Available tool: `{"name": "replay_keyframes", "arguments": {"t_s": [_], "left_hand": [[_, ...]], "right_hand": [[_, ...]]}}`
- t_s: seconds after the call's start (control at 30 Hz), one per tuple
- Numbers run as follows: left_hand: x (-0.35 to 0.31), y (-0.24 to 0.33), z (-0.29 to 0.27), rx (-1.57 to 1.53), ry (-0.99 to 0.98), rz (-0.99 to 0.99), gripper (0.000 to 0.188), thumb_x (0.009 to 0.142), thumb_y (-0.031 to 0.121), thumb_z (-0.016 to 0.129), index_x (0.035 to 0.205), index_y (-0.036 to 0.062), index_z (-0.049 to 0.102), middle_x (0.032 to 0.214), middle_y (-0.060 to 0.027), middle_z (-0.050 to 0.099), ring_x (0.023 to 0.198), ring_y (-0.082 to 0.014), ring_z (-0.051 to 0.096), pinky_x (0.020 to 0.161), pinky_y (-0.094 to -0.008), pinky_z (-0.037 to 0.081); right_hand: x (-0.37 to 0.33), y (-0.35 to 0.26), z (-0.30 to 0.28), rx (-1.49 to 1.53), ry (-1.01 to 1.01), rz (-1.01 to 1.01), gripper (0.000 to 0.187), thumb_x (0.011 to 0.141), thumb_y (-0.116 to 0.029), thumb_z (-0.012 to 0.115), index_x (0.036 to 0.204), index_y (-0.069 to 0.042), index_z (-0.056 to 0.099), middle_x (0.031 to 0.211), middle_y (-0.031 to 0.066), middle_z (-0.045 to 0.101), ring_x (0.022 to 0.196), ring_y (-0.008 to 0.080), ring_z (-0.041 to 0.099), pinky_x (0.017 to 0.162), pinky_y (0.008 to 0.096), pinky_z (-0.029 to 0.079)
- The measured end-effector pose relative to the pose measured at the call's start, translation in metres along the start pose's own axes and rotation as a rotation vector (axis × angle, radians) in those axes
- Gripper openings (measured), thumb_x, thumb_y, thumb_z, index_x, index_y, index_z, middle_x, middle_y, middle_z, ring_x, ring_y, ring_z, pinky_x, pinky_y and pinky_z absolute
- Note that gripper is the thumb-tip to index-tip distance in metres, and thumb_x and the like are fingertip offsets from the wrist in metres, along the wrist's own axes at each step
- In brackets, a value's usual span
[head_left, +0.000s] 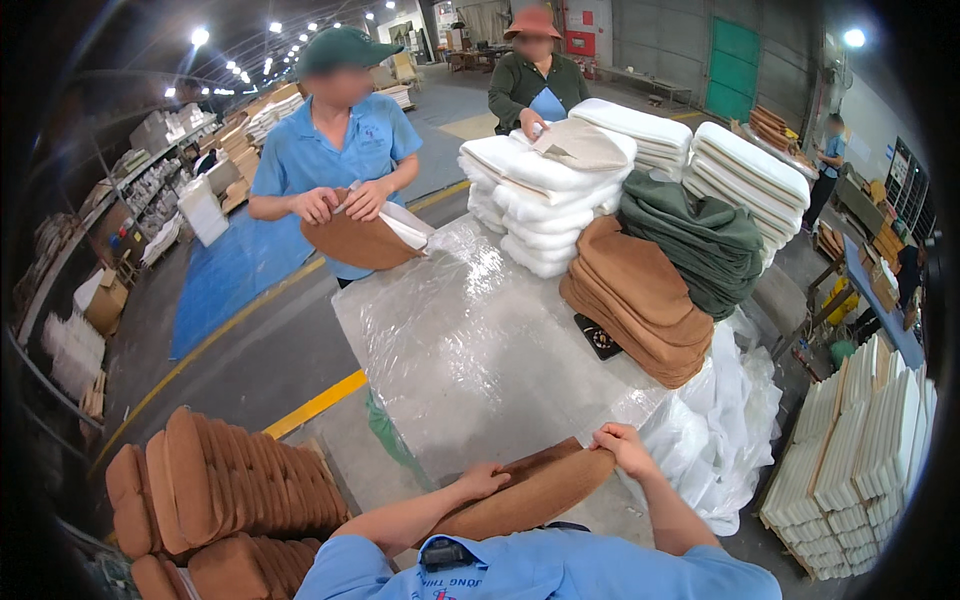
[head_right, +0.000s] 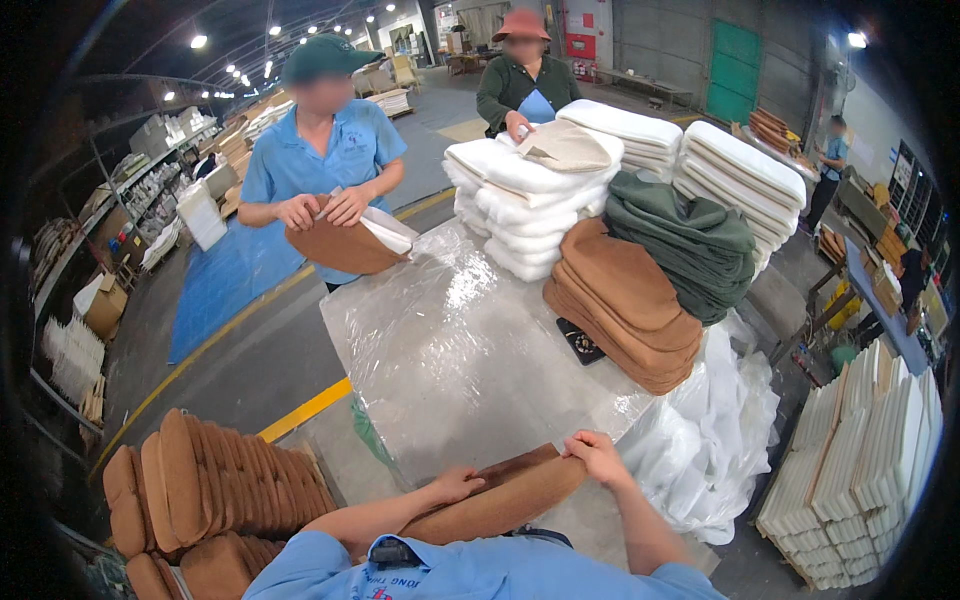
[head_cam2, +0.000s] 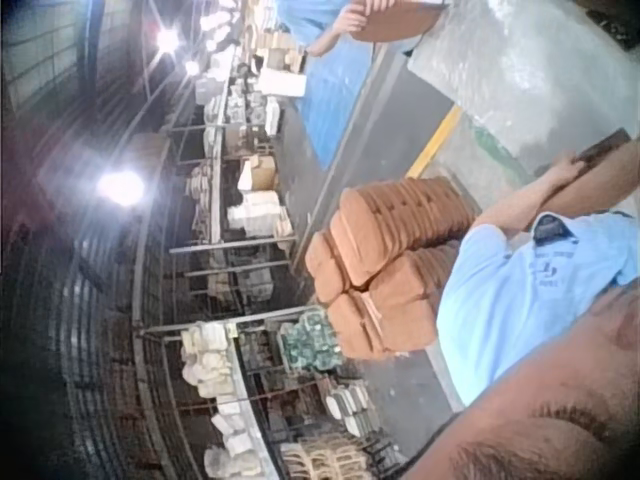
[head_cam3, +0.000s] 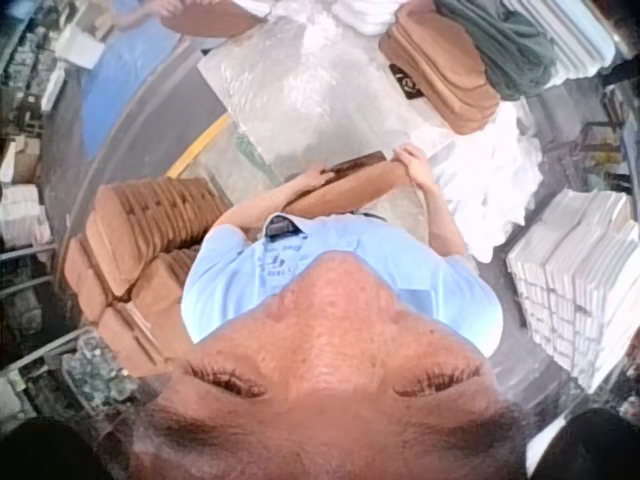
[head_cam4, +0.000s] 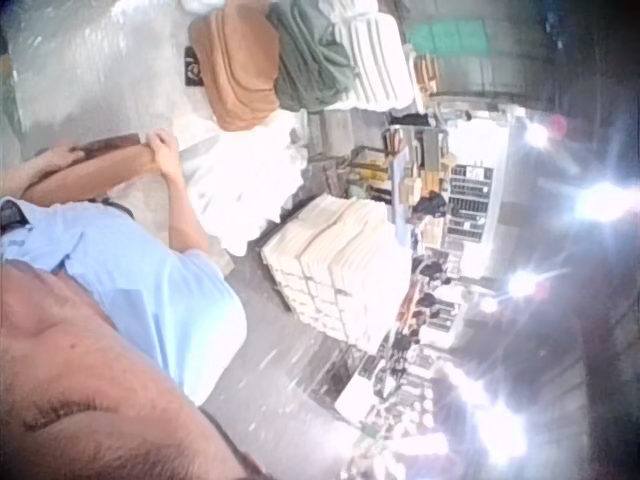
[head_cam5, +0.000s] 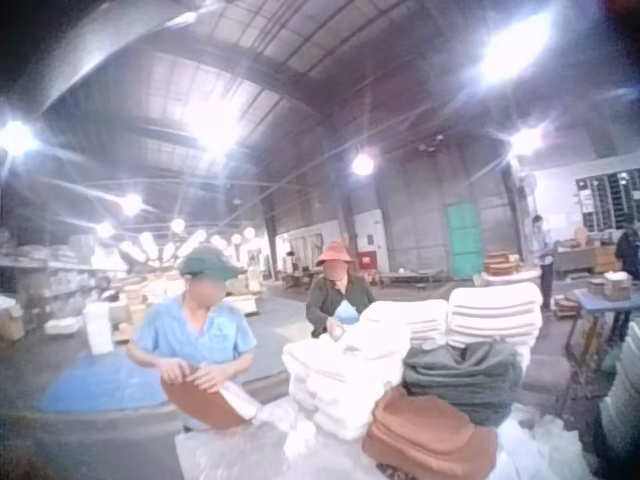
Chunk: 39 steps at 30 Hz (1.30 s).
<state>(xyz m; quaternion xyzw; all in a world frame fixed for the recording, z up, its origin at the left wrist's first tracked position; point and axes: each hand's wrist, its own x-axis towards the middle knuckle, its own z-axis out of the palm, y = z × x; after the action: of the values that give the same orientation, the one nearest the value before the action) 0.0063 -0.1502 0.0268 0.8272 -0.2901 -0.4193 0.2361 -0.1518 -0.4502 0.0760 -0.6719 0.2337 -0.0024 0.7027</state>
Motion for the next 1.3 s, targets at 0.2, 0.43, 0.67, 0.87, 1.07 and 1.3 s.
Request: {"name": "replay_keyframes", "arguments": {"t_s": [0.2, 0.43, 0.67, 0.87, 1.07, 1.3], "left_hand": [[0.003, 0.018, 0.005, 0.021, -0.014, 0.046, 0.052, 0.095, 0.047, 0.071, 0.130, 0.0082, 0.074, 0.118, -0.0204, 0.076, 0.113, -0.0361, 0.072, 0.098, -0.0443, 0.054], [-0.007, 0.004, 0.004, 0.059, 0.040, 0.174, 0.054, 0.094, 0.048, 0.071, 0.129, 0.0063, 0.073, 0.118, -0.0238, 0.075, 0.112, -0.0376, 0.071, 0.099, -0.0472, 0.053], [-0.029, -0.058, -0.005, 0.085, -0.076, 0.054, 0.052, 0.101, 0.051, 0.059, 0.126, 0.0066, 0.072, 0.121, -0.0221, 0.074, 0.112, -0.0413, 0.070, 0.095, -0.0509, 0.053], [-0.025, -0.052, 0.022, 0.081, 0.258, -0.126, 0.046, 0.109, 0.044, 0.048, 0.113, 0.0045, 0.071, 0.104, -0.0246, 0.075, 0.104, -0.0469, 0.070, 0.088, -0.0580, 0.054], [-0.024, -0.048, 0.021, 0.055, 0.380, -0.097, 0.041, 0.109, 0.039, 0.049, 0.106, 0.0020, 0.065, 0.099, -0.0277, 0.073, 0.095, -0.0483, 0.071, 0.081, -0.0619, 0.053], [-0.016, -0.062, 0.038, 0.033, 0.496, -0.031, 0.040, 0.110, 0.041, 0.047, 0.098, 0.0047, 0.060, 0.086, -0.0225, 0.073, 0.081, -0.0473, 0.071, 0.071, -0.0618, 0.053]], "right_hand": [[0.063, -0.050, 0.031, -0.987, -0.421, -0.323, 0.067, 0.085, -0.034, 0.084, 0.143, -0.009, 0.062, 0.128, 0.0204, 0.072, 0.119, 0.0360, 0.069, 0.100, 0.0447, 0.055], [0.095, -0.023, 0.091, -1.445, -0.813, 0.178, 0.049, 0.083, -0.031, 0.080, 0.128, -0.014, 0.075, 0.120, 0.0165, 0.076, 0.111, 0.0358, 0.072, 0.093, 0.0470, 0.056], [0.094, 0.008, 0.101, -1.372, -0.632, 0.114, 0.026, 0.099, -0.025, 0.061, 0.110, -0.008, 0.078, 0.088, 0.0182, 0.077, 0.078, 0.0340, 0.075, 0.071, 0.0466, 0.057], [0.094, 0.027, 0.120, -0.974, -0.343, 0.333, 0.031, 0.103, -0.030, 0.060, 0.102, -0.003, 0.075, 0.084, 0.0206, 0.075, 0.079, 0.0364, 0.074, 0.074, 0.0479, 0.056], [0.099, 0.051, 0.115, -1.006, -0.166, -0.025, 0.031, 0.102, -0.026, 0.063, 0.090, 0.001, 0.070, 0.078, 0.0213, 0.069, 0.078, 0.0312, 0.070, 0.074, 0.0472, 0.053], [0.106, 0.070, 0.107, -0.785, -0.149, -0.048, 0.029, 0.100, -0.022, 0.064, 0.091, 0.004, 0.069, 0.076, 0.0227, 0.067, 0.070, 0.0326, 0.063, 0.072, 0.0460, 0.050]]}}
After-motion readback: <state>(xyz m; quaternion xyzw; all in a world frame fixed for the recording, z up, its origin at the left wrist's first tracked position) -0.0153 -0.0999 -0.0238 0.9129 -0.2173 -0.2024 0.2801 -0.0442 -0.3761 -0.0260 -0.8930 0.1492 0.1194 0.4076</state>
